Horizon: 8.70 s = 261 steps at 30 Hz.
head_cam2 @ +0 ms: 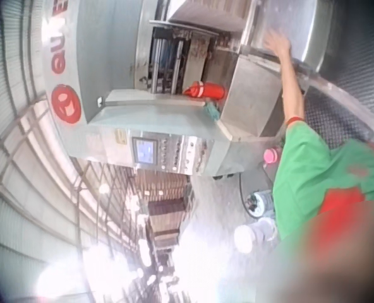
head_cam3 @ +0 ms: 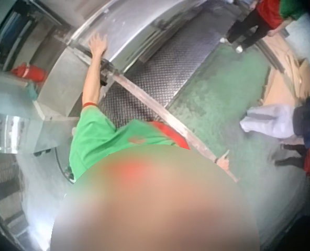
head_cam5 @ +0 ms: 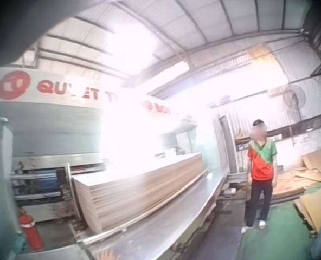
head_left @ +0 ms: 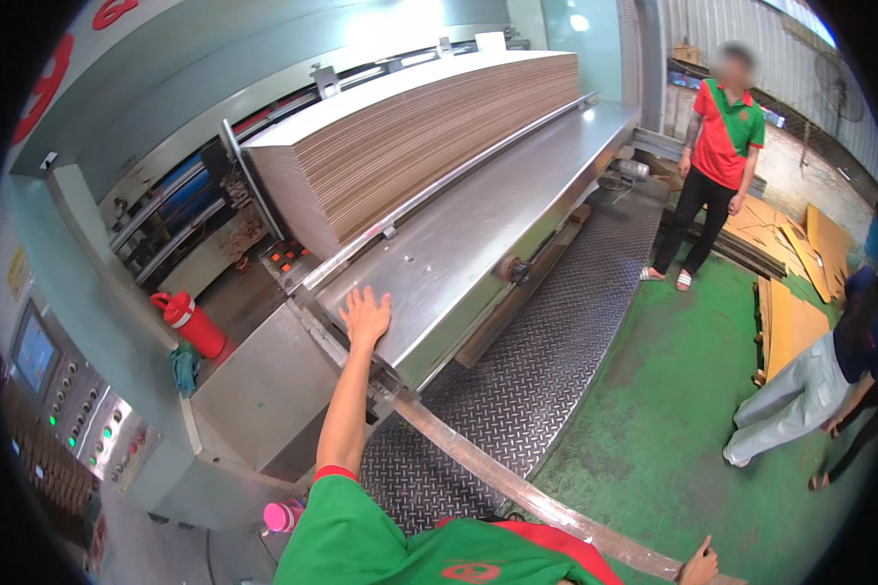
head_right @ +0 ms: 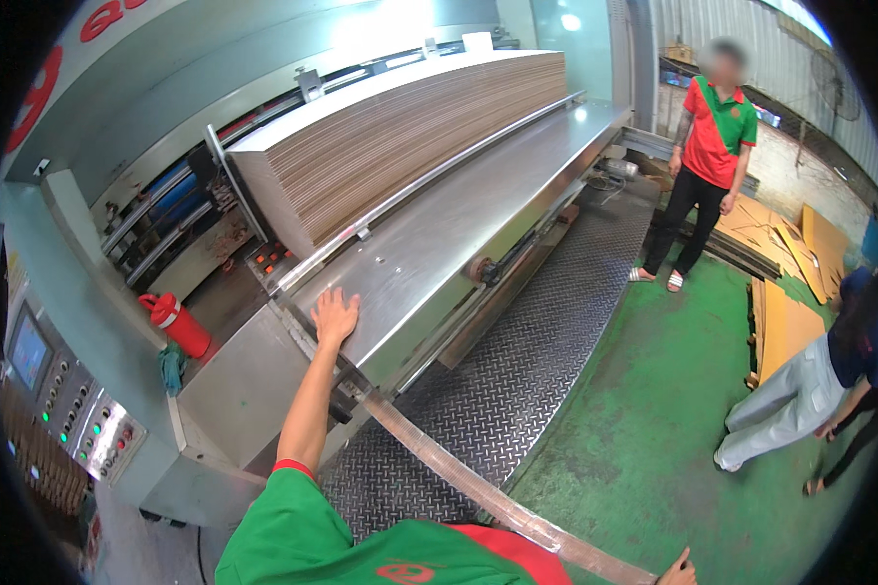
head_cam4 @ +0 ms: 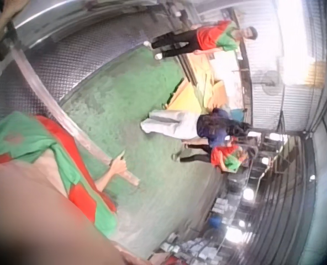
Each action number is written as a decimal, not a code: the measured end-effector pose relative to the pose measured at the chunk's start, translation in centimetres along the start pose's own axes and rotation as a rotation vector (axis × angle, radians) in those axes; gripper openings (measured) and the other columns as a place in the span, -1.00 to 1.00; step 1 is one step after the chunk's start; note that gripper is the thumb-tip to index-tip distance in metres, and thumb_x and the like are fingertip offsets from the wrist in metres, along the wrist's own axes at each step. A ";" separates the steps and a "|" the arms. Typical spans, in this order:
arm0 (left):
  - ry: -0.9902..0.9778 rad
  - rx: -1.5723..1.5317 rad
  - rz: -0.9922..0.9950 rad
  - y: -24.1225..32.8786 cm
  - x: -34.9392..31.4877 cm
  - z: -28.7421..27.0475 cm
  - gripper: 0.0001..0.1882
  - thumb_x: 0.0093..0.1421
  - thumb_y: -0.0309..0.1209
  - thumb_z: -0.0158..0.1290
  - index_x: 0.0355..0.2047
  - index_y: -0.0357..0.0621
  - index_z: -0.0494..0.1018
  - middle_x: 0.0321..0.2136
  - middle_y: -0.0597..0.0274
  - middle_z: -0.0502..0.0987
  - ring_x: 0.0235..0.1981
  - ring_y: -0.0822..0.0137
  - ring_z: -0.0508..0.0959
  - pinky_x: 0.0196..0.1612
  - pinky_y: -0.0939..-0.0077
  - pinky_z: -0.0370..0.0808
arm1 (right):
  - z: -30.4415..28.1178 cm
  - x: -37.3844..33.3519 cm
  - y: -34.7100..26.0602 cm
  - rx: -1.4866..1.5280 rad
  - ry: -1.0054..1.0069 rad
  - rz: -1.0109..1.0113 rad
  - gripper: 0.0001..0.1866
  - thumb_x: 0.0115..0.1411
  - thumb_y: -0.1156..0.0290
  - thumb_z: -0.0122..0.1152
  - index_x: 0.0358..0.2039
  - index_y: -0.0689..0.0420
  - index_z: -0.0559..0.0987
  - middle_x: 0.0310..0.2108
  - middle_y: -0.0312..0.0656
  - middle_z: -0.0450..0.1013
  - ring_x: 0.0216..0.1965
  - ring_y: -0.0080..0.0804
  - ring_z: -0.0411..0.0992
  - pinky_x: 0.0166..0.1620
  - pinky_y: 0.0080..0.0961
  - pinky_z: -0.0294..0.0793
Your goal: The person repeatedly picks up large white and brown cardboard sheets from the floor and places them onto a metal conveyor table. The person aligns the sheets into a neat stack while another worker assists by holding the stack steady.
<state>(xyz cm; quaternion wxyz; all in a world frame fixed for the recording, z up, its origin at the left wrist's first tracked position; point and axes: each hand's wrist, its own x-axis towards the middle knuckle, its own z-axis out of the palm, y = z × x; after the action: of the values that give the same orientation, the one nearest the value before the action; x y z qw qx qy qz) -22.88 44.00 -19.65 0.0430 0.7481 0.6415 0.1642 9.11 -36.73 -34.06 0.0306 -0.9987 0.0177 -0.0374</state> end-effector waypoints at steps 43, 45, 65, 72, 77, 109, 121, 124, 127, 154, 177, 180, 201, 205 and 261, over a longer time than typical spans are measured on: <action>0.006 -0.207 -0.180 2.4 -7.7 -1.2 -0.19 0.35 0.10 -0.15 0.44 -0.15 0.02 0.48 -0.10 -0.18 0.50 -0.02 -0.25 0.39 -0.41 -0.17 | -0.9 -9.5 -27.4 0.251 -0.352 -1.060 -0.12 0.34 -0.35 -0.25 -0.30 0.34 0.67 -0.37 0.32 0.55 -0.26 0.29 0.54 -0.18 0.09 0.46; -0.012 -0.238 -0.168 2.6 -8.2 -1.5 -0.18 0.35 0.10 -0.15 0.44 -0.15 0.03 0.48 -0.10 -0.17 0.50 -0.03 -0.25 0.39 -0.41 -0.17 | -1.0 -10.0 -27.7 0.242 -0.356 -1.072 -0.11 0.34 -0.35 -0.24 -0.30 0.34 0.67 -0.37 0.33 0.55 -0.26 0.29 0.54 -0.18 0.09 0.46; 0.326 -0.611 -0.018 -10.0 -33.1 8.0 -0.34 0.13 -0.19 0.20 0.18 -0.25 0.32 0.27 -0.22 0.27 0.26 -0.16 0.32 0.25 -0.03 0.31 | -1.4 -16.6 -30.3 0.252 -0.460 -1.024 0.02 0.21 -0.44 -0.10 -0.36 0.54 0.62 -0.31 0.50 0.49 -0.17 0.44 0.49 -0.07 0.19 0.38; -0.608 -0.546 -0.447 -17.8 -43.8 13.5 -0.08 0.33 0.27 -0.30 0.09 -0.52 0.43 0.18 -0.36 0.39 0.24 -0.28 0.37 0.29 -0.01 0.31 | 2.4 -14.8 -31.4 0.251 -0.408 -0.967 -0.06 0.13 -0.41 0.09 -0.22 0.47 0.59 -0.24 0.41 0.49 -0.15 0.27 0.50 -0.04 0.09 0.42; -0.936 -1.043 -0.117 -17.5 -41.2 0.0 -0.51 0.41 -0.09 -0.02 -0.02 -0.33 0.55 -0.40 0.11 0.65 -0.39 0.39 0.64 -0.28 0.52 0.59 | 4.0 -14.0 -31.3 0.257 -0.401 -0.970 -0.06 0.10 -0.43 0.06 -0.45 0.46 0.65 -0.41 0.40 0.52 -0.28 0.31 0.54 -0.13 0.07 0.49; -0.967 -1.364 1.967 16.0 -28.8 -28.0 -0.21 0.07 -0.55 0.20 0.29 0.49 0.36 -0.60 0.31 0.51 -0.74 0.42 0.40 -0.65 0.54 0.36 | -0.6 -14.9 -29.8 0.493 -0.561 -0.954 -0.02 0.34 -0.37 -0.33 -0.68 0.33 0.59 -0.63 0.15 0.51 -0.50 0.14 0.55 -0.34 -0.03 0.59; -0.691 -1.730 1.917 18.0 -31.3 -27.4 -0.42 0.11 -0.52 0.20 0.16 0.22 0.52 -0.64 0.38 0.45 -0.77 0.43 0.37 -0.70 0.53 0.27 | -0.4 -15.1 -29.5 0.473 -0.534 -0.945 -0.04 0.35 -0.35 -0.31 -0.65 0.34 0.62 -0.61 0.16 0.51 -0.46 0.15 0.56 -0.29 -0.04 0.59; -0.509 -1.734 1.839 15.1 -31.2 -27.0 -0.53 0.11 -0.53 0.17 0.05 0.16 0.58 -0.65 0.39 0.44 -0.78 0.47 0.35 -0.70 0.55 0.26 | -1.1 -14.9 -29.6 0.475 -0.600 -0.909 -0.03 0.33 -0.37 -0.31 -0.62 0.36 0.63 -0.56 0.21 0.52 -0.42 0.17 0.57 -0.25 0.00 0.58; -0.473 -1.601 1.798 12.4 -31.0 -28.2 -0.61 0.11 -0.51 0.16 -0.05 0.16 0.62 -0.66 0.43 0.43 -0.79 0.51 0.34 -0.71 0.58 0.24 | -1.6 -14.8 -29.9 0.458 -0.622 -0.888 -0.02 0.33 -0.38 -0.31 -0.62 0.37 0.63 -0.55 0.23 0.52 -0.42 0.19 0.56 -0.24 0.02 0.57; 0.981 -1.091 0.153 1.8 7.9 -18.8 -0.59 0.38 -0.26 0.07 0.01 -0.44 0.47 -0.11 -0.04 0.61 -0.08 0.18 0.59 0.05 0.40 0.50 | -0.7 -15.4 -33.3 0.175 -0.651 -0.891 -0.18 0.28 -0.31 -0.11 -0.49 0.31 0.67 -0.51 0.30 0.54 -0.39 0.23 0.58 -0.27 0.04 0.56; 1.138 -0.594 0.155 2.9 31.6 -19.5 0.11 0.03 0.32 0.22 0.03 -0.74 0.34 -0.13 -0.47 0.55 -0.04 -0.32 0.57 0.12 0.02 0.45 | 1.3 -14.9 -35.6 0.077 -0.655 -0.733 -0.37 0.21 -0.21 0.09 -0.38 0.19 0.72 -0.49 0.18 0.57 -0.37 0.15 0.59 -0.20 -0.01 0.55; 1.137 -0.641 0.211 3.2 32.4 -21.0 0.01 0.03 0.28 0.25 -0.07 -0.67 0.41 -0.21 -0.41 0.59 -0.09 -0.28 0.60 0.07 0.04 0.47 | 1.9 -15.2 -34.6 0.089 -0.649 -0.719 -0.38 0.20 -0.21 0.11 -0.38 0.17 0.72 -0.49 0.17 0.58 -0.37 0.14 0.59 -0.20 -0.02 0.56; 0.710 -0.866 0.135 0.3 29.7 -14.6 0.45 -0.02 0.44 0.16 0.40 -0.56 -0.25 0.40 -0.43 -0.09 0.45 -0.20 -0.07 0.47 0.06 -0.10 | -2.5 -16.5 -36.8 0.152 -0.539 -0.696 -0.50 0.22 -0.06 0.16 -0.30 0.18 0.72 -0.38 0.14 0.60 -0.27 0.13 0.58 -0.07 -0.08 0.51; 0.649 -0.899 0.184 -0.1 29.8 -14.7 0.48 -0.03 0.45 0.16 0.40 -0.53 -0.33 0.42 -0.41 -0.20 0.47 -0.18 -0.15 0.48 0.07 -0.14 | -1.1 -16.2 -36.1 0.234 -0.556 -0.694 -0.53 0.26 0.00 0.15 -0.28 0.21 0.70 -0.34 0.15 0.60 -0.24 0.13 0.57 -0.05 -0.08 0.50; 0.509 -1.361 0.459 -0.8 38.0 -23.8 -0.08 0.42 0.18 -0.36 0.45 -0.32 -0.32 0.49 -0.05 -0.36 0.50 0.11 -0.38 0.48 0.27 -0.37 | -39.4 -25.9 -111.4 1.746 0.472 -1.354 -0.24 0.38 -0.04 -0.14 0.35 0.34 0.19 0.43 0.27 -0.08 0.39 0.24 0.01 0.44 0.22 -0.35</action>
<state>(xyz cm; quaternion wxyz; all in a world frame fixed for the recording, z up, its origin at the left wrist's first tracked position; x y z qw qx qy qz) -26.17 77.66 9.77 0.3100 0.6104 0.2172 0.6958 -16.02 73.01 10.19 0.6872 -0.4075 -0.5541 -0.2337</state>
